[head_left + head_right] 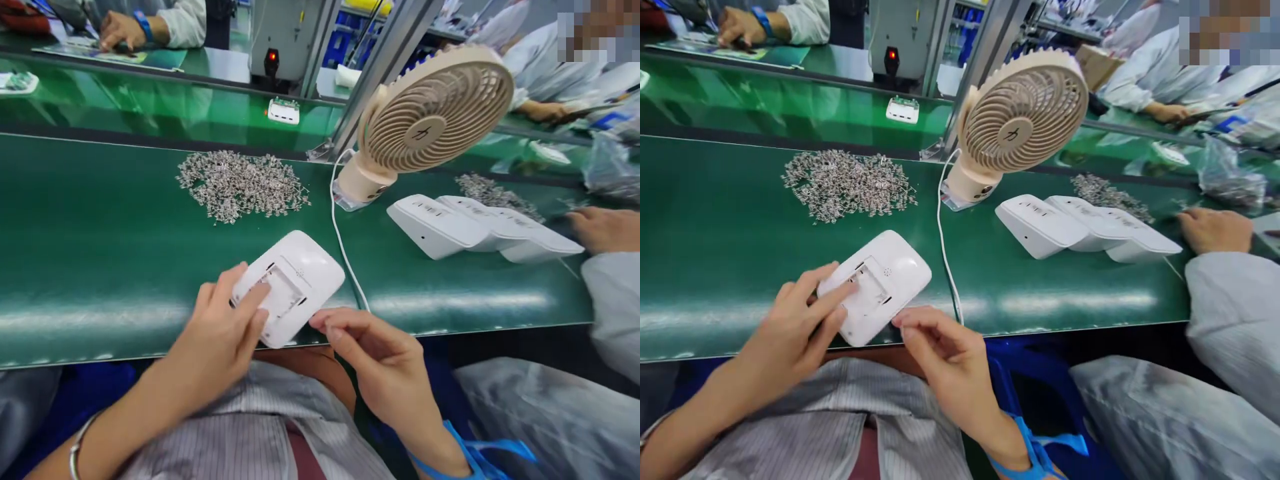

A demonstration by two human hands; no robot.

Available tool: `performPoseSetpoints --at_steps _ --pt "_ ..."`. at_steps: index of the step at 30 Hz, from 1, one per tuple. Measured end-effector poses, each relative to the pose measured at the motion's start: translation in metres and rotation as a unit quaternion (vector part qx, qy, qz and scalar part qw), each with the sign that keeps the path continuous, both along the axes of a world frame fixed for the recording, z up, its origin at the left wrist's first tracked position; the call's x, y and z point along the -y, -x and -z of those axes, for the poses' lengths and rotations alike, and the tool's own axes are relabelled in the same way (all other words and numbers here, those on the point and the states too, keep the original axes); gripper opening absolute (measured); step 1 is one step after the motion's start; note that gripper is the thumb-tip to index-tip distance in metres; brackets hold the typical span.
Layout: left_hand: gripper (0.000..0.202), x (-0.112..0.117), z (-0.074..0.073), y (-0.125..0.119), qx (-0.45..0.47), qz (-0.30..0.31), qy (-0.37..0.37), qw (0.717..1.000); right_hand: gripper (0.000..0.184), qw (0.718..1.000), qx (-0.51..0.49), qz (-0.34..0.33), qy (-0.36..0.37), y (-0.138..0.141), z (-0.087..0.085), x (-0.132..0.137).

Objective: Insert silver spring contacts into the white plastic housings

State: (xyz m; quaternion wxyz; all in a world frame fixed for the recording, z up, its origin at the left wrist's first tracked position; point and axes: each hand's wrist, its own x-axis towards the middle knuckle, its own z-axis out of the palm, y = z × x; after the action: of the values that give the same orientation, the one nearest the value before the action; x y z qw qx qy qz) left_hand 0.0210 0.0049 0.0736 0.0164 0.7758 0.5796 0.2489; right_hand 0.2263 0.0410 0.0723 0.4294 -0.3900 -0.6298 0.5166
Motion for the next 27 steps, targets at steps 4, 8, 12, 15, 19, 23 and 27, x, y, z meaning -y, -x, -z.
performPoseSetpoints --at_steps 4,8,12,15,19,23,27 --pt "0.033 0.014 0.001 -0.029 -0.016 0.117 -0.044 0.992 0.007 0.995 -0.028 0.097 -0.024 0.007 0.001 -0.027" --pt "0.038 0.006 0.005 -0.055 -0.113 0.109 -0.143 0.977 0.007 0.984 -0.007 0.152 -0.089 0.0 0.003 -0.05" --pt "0.038 -0.014 0.012 -0.075 -0.161 0.036 -0.137 0.977 0.005 0.975 0.105 0.137 -0.14 -0.007 -0.002 -0.05" --pt "0.039 -0.02 0.017 -0.086 -0.121 0.014 -0.109 0.986 0.009 0.96 0.185 0.114 -0.178 -0.009 -0.005 -0.049" --pt "0.039 -0.018 0.021 -0.092 -0.115 0.003 -0.111 0.987 0.011 0.946 0.22 0.091 -0.22 -0.007 -0.001 -0.055" --pt "0.035 -0.017 0.021 -0.092 -0.199 -0.023 -0.147 0.969 0.012 0.93 0.25 0.112 -0.245 -0.003 0.005 -0.06" --pt "0.037 -0.019 0.02 -0.092 -0.211 -0.029 -0.156 0.964 0.012 0.92 0.276 0.092 -0.261 -0.004 0.002 -0.061"
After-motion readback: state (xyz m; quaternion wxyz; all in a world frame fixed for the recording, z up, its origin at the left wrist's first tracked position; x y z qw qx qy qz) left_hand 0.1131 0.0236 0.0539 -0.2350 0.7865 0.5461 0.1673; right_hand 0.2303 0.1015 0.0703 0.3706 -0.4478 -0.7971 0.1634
